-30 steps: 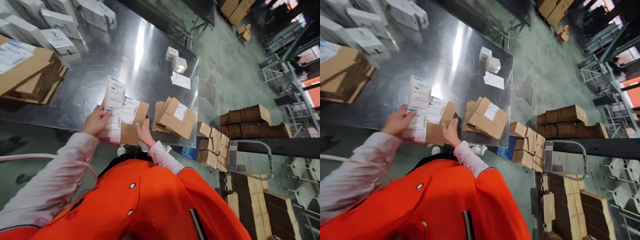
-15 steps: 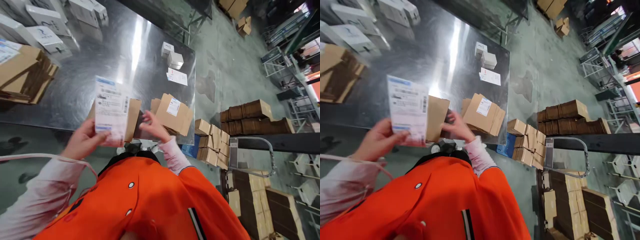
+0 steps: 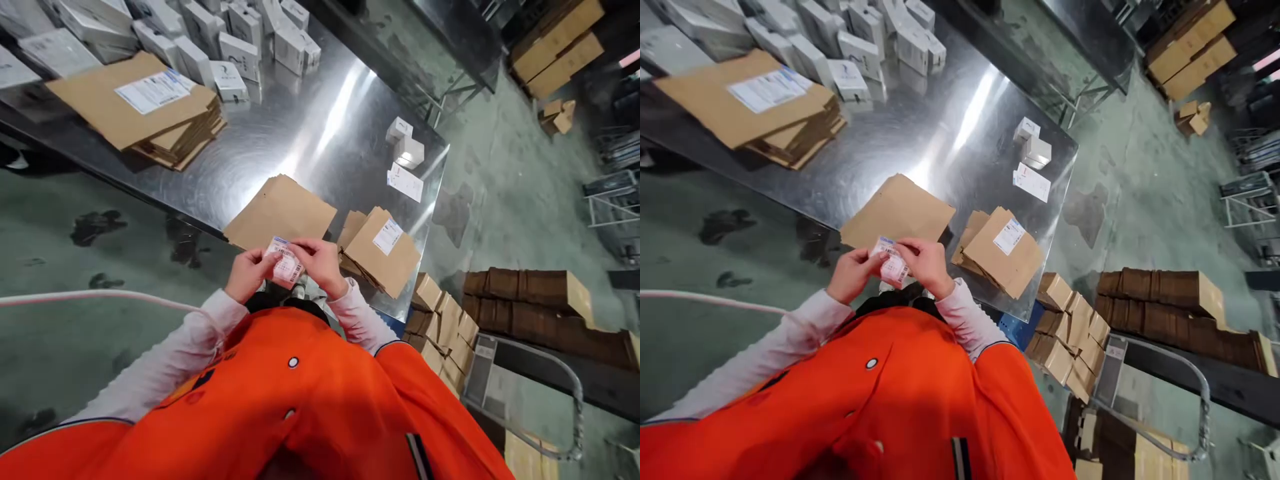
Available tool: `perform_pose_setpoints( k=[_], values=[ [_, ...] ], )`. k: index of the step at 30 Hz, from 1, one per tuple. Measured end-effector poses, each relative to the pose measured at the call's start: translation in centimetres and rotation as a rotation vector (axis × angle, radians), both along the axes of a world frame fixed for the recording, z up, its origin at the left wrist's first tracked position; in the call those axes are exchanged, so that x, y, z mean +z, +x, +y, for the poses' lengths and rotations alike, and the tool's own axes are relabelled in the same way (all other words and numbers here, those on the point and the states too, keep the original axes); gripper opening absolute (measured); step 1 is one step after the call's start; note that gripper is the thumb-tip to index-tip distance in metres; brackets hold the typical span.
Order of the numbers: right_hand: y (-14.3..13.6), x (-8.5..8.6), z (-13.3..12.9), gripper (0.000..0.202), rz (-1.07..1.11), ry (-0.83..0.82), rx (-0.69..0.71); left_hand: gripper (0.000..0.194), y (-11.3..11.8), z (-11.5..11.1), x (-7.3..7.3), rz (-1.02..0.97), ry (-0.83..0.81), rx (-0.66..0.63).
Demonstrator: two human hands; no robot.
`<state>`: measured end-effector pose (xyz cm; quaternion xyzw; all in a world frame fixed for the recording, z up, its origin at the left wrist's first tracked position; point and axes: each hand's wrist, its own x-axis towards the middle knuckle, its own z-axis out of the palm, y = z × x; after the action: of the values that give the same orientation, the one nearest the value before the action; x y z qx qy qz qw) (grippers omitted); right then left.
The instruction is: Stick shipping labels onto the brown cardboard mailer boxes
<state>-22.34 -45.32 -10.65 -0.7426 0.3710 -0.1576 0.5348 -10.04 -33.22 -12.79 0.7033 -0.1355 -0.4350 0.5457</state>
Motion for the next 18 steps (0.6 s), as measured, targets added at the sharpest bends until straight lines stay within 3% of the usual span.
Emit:
perform_pose_setpoints(
  k=[3, 7, 9, 11, 14, 16, 18],
  values=[
    [0.6, -0.2, -0.6, 0.013, 0.067, -0.006, -0.049, 0.041, 0.2, -0.4, -0.6, 0.043, 0.017, -0.031],
    [1.8, -0.4, -2.2, 0.008, 0.142, -0.076, -0.096, 0.057, 1.7, 0.1, -1.0, 0.308, 0.069, -0.287],
    [2.3, -0.8, -2.8, 0.012, 0.155, -0.078, -0.032, 0.06, 2.4, 1.1, -1.5, 0.371, 0.104, -0.331],
    [2.9, -1.4, -3.4, 0.014, 0.14, -0.081, 0.067, 0.064, 2.9, 2.4, -2.3, 0.397, 0.122, -0.325],
    [4.1, -2.4, -5.3, 0.049, 0.122, -0.152, 0.11, 0.068, 3.4, 4.3, -3.5, 0.378, 0.154, -0.289],
    [5.2, -2.9, -7.4, 0.065, 0.219, -0.281, 0.087, 0.07, 3.3, 5.5, -4.1, 0.35, 0.145, -0.241],
    [6.3, -3.1, -9.6, 0.061, 0.405, -0.424, 0.09, 0.07, 3.0, 6.2, -4.4, 0.332, 0.108, -0.185]
  ],
)
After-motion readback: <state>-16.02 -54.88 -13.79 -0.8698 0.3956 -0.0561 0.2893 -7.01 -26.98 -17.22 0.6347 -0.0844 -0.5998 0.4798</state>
